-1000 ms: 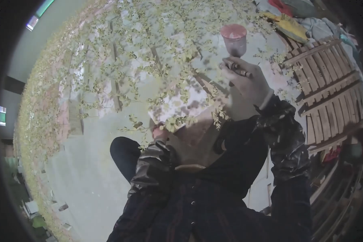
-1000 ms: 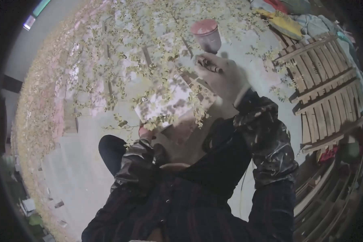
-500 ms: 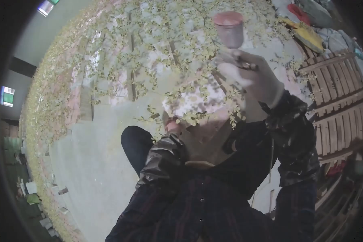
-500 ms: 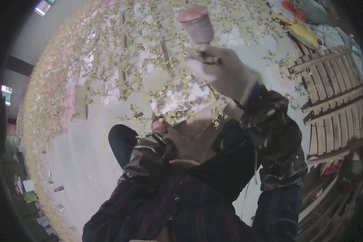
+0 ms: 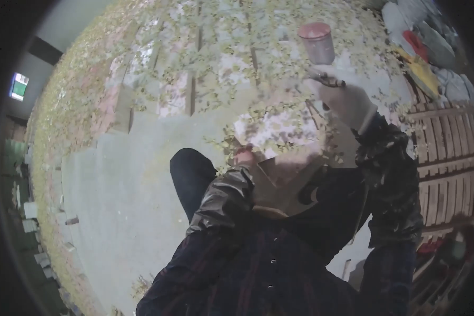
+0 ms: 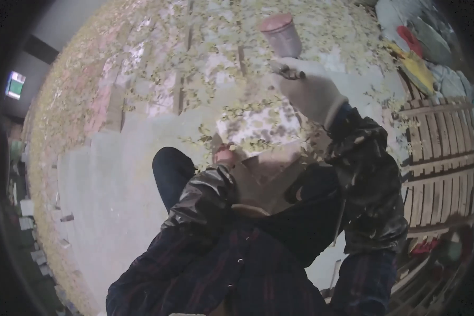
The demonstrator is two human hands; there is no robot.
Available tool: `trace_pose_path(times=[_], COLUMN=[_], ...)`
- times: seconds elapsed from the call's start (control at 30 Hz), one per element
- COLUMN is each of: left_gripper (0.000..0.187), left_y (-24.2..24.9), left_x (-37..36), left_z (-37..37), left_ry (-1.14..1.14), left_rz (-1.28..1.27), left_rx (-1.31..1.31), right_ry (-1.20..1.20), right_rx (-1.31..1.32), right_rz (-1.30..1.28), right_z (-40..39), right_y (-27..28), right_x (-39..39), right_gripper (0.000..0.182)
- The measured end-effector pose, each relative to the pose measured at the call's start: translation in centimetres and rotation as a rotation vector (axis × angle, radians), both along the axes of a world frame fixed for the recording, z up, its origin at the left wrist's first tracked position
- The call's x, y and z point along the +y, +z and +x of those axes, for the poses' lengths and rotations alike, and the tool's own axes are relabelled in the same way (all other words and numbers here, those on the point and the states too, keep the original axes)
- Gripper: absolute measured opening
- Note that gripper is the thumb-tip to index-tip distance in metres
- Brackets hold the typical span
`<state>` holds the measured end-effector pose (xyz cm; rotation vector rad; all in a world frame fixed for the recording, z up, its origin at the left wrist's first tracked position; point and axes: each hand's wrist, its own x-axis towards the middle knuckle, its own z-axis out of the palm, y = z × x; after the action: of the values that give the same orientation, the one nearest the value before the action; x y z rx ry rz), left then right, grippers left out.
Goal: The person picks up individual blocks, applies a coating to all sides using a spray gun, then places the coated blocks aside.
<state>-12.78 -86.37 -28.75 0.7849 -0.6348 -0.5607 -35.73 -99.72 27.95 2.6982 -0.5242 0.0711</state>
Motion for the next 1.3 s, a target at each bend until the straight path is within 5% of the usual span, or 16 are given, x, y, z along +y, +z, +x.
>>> trace_pose_path(times=[0.1,0.2,0.27,0.37,0.5,0.57,0.6,0.7,0.77,0.8,0.87,1.0,1.1,1.17,1.2,1.3], left_gripper=[0.103,0.091,0.091,0.094,0.082,0.085,0.086,0.052,0.040,0.038,0.037,0.037,0.042,0.037,0.039,0.031], left_y=[2.9,-1.2,4.0,6.8,4.3,5.8,5.7,6.2,19.7,23.8,26.9,27.1,22.3,11.8,11.7,22.3], left_x=[-0.7,-1.3,-1.7,-1.4,-1.4,-1.5,-1.7,-0.2,-0.3,-0.3,-0.4,-0.3,-0.2,0.8,-0.8,-0.4], left_z=[-0.8,-0.7,-2.9,-2.7,-1.3,-1.5,-1.2,-0.1,-0.7,-1.5,-1.3,-0.7,0.2,1.5,1.4,-0.3], left_ry=[-0.549,-0.487,-0.476,-0.589,-0.841,-0.666,-0.626,-0.513,-0.632,-0.602,-0.541,-0.473,-0.507,0.232,0.487,-0.153], left_rz=[-0.636,-0.441,-0.757,-0.873,-0.883,-0.850,-0.839,-0.805,0.728,1.132,1.526,1.494,1.436,1.493,1.442,1.488], left_rx=[0.564,0.460,0.554,0.591,0.583,0.390,0.343,0.206,-0.914,-1.162,-1.357,-1.527,-1.634,-2.700,-2.943,-2.072], right_ry=[0.005,0.187,0.713,1.240,1.752,1.706,1.659,1.599,0.546,0.306,0.023,-0.166,-0.092,0.002,0.027,0.045], right_rx=[-0.115,-0.281,-0.627,-0.830,-0.891,-0.531,-0.421,-0.793,-0.742,-0.699,-0.807,-0.884,-0.797,-0.694,-0.668,-0.631], right_rz=[0.156,0.029,0.535,1.010,1.431,2.262,2.462,1.834,1.337,1.188,1.216,1.210,0.986,0.797,0.750,0.708], right_z=[1.0,4.0,5.7,9.2,12.7,12.3,12.1,10.1,6.0,4.6,2.6,-0.6,-2.1,-2.9,-3.1,-2.9], right_y=[-1.0,-0.4,-3.5,-6.1,-7.0,-5.2,-4.9,-4.5,1.0,2.9,5.4,5.9,4.2,3.1,2.9,3.4], right_x=[0.1,0.9,-1.9,-2.8,-1.5,-0.3,0.1,1.3,4.3,5.5,7.6,9.0,8.5,7.9,7.7,7.9], right_gripper=[0.011,0.011,0.054,0.079,0.089,0.069,0.066,0.079,0.041,0.033,0.028,0.031,0.035,0.035,0.035,0.034])
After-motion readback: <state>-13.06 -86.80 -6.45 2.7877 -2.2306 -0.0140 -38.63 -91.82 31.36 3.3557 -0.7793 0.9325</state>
